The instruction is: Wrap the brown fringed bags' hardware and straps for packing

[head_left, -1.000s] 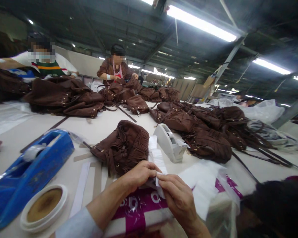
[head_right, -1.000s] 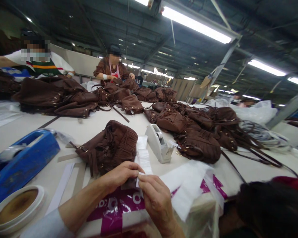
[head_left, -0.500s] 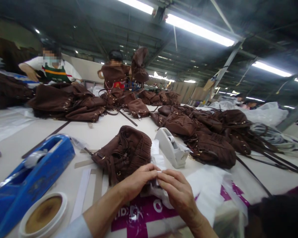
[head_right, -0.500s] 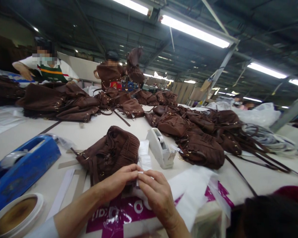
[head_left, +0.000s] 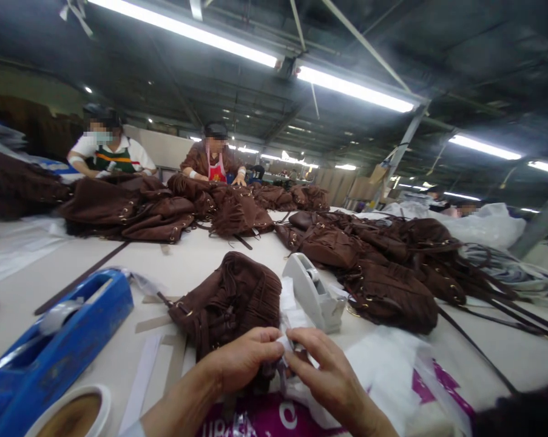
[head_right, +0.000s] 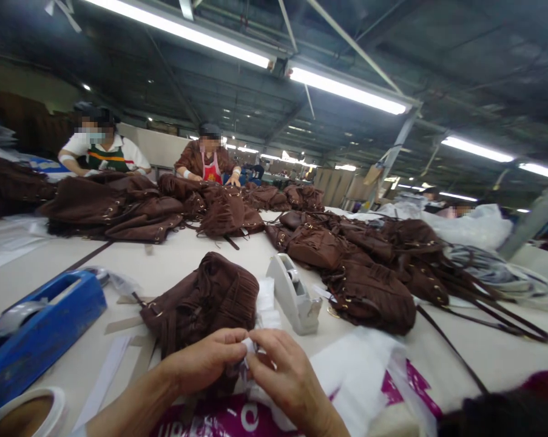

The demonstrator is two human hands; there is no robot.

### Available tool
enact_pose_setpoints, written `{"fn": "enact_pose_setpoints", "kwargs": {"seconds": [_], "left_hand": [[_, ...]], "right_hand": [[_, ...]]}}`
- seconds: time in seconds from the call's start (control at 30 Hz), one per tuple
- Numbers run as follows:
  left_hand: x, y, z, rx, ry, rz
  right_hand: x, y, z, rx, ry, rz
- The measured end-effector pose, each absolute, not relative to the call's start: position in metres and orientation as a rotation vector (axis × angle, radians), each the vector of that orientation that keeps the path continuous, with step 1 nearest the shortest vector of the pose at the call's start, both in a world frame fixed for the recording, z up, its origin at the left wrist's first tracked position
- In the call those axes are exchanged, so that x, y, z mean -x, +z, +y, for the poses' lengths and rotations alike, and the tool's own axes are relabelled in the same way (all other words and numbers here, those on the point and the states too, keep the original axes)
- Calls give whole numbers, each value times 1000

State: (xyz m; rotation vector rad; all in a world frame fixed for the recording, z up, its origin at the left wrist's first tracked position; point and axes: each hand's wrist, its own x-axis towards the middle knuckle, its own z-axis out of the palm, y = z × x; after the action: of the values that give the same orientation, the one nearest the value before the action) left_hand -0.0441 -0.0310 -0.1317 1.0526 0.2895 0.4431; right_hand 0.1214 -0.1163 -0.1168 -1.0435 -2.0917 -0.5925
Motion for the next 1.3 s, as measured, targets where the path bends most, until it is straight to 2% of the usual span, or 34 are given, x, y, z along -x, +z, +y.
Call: {"fn": "enact_pose_setpoints", "kwargs": {"seconds": [0.1, 0.23, 0.33, 0.43, 0.73, 0.9, 1.0, 1.1, 1.17, 1.3], "left_hand": [[43, -134, -33, -1070, 460, 307], [42, -138, -34, -1040, 465, 330], [42, -137, -34, -1069, 477, 341], [43, -132, -35, -1142, 470, 341], [41, -127, -34, -977, 499, 425], [38, -131, -31, -1028, 541, 481], [34, -130, -33, -1063, 587, 491], [31, -130, -36, -1072, 610, 497], [31, -131, -36, -1072, 602, 498], [31, -133, -35, -1043, 601, 501]], "right_hand": [[-123, -110, -123, 997, -585, -2158], [-121, -103, -128, 1086, -294, -2141], [-120, -103, -123, 1080, -226, -2112], [-120, -104, -118, 1056, -252, -2165], [-120, -89, -117, 1038, -623, -2390], [-118, -87, -117, 1030, -579, -2480], [-128, -88, -119, 1046, -399, -2481], [-160, -78, -111, 1347, -111, -2155], [-191, -68, -95, 1817, -87, -1685], [-241, -53, -51, 2197, 54, -1408]]}}
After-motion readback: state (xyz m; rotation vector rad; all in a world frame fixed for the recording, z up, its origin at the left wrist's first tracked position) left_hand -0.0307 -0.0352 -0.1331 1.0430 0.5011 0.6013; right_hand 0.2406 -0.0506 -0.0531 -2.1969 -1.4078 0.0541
